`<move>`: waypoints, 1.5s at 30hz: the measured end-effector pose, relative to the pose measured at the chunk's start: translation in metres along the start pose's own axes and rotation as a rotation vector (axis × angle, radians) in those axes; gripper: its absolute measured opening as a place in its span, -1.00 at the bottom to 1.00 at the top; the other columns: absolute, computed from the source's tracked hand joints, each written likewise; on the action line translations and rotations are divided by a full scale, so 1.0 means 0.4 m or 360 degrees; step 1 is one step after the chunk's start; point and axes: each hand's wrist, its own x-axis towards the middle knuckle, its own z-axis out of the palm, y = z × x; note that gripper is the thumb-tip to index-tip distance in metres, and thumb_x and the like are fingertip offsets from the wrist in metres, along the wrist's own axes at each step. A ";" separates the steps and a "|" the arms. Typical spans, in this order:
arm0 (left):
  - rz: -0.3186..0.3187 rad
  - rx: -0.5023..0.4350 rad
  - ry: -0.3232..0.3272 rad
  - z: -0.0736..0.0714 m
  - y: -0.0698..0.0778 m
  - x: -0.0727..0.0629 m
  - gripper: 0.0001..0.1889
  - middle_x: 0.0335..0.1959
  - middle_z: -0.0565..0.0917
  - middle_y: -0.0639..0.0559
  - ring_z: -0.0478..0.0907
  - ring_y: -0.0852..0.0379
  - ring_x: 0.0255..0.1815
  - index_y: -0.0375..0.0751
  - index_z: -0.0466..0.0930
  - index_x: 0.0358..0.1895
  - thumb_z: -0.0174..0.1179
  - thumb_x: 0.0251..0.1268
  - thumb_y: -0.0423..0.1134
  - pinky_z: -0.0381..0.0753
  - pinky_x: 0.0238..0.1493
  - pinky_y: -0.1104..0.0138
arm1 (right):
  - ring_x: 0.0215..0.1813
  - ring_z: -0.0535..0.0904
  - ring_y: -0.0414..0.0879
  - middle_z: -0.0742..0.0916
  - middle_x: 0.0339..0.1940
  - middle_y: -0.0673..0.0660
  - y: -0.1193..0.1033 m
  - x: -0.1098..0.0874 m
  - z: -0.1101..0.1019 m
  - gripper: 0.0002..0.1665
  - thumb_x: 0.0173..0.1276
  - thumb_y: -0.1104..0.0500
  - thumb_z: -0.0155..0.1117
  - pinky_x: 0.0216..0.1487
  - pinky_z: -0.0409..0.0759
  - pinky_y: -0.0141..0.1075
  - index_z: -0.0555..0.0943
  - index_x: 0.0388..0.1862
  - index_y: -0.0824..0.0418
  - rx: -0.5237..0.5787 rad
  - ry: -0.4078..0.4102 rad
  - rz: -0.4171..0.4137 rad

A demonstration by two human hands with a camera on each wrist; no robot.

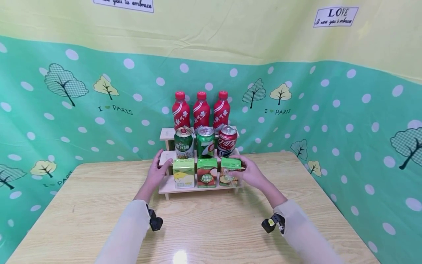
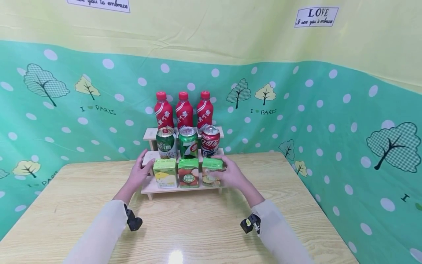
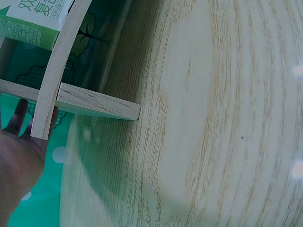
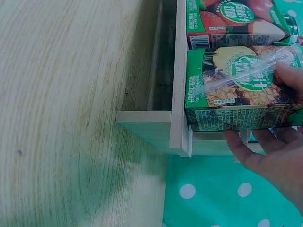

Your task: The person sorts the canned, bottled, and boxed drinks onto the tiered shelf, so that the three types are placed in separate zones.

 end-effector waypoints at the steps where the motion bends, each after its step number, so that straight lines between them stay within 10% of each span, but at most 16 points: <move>1: 0.0007 0.0000 0.0002 0.000 0.001 -0.001 -0.15 0.45 0.13 -0.25 0.21 -0.19 0.39 0.22 -0.24 0.50 0.09 0.28 0.13 0.18 0.43 0.06 | -0.01 0.57 0.06 0.56 0.10 0.31 0.002 0.003 0.001 -0.30 0.15 0.28 0.36 -0.02 0.62 -0.21 0.36 0.28 0.17 0.0016 -0.0005 -0.0010; 10: -0.0004 -0.0050 -0.0016 0.004 0.020 -0.015 -0.19 0.44 0.15 -0.27 0.21 -0.19 0.39 0.17 -0.21 0.50 0.09 0.33 0.02 0.17 0.43 0.06 | 0.07 0.55 0.04 0.53 0.17 0.34 0.018 0.017 0.008 -0.20 0.11 0.37 0.37 0.06 0.59 -0.20 0.18 0.27 0.22 0.0312 0.0028 0.0038; 45: 0.0060 0.0033 0.0003 0.002 -0.001 -0.001 -0.16 0.45 0.14 -0.25 0.21 -0.20 0.39 0.17 -0.23 0.50 0.07 0.29 0.13 0.17 0.43 0.04 | 0.21 0.48 0.14 0.54 0.17 0.29 0.035 0.030 0.013 -0.28 0.10 0.33 0.39 0.19 0.53 -0.14 0.28 0.21 0.25 0.0288 0.0100 0.0030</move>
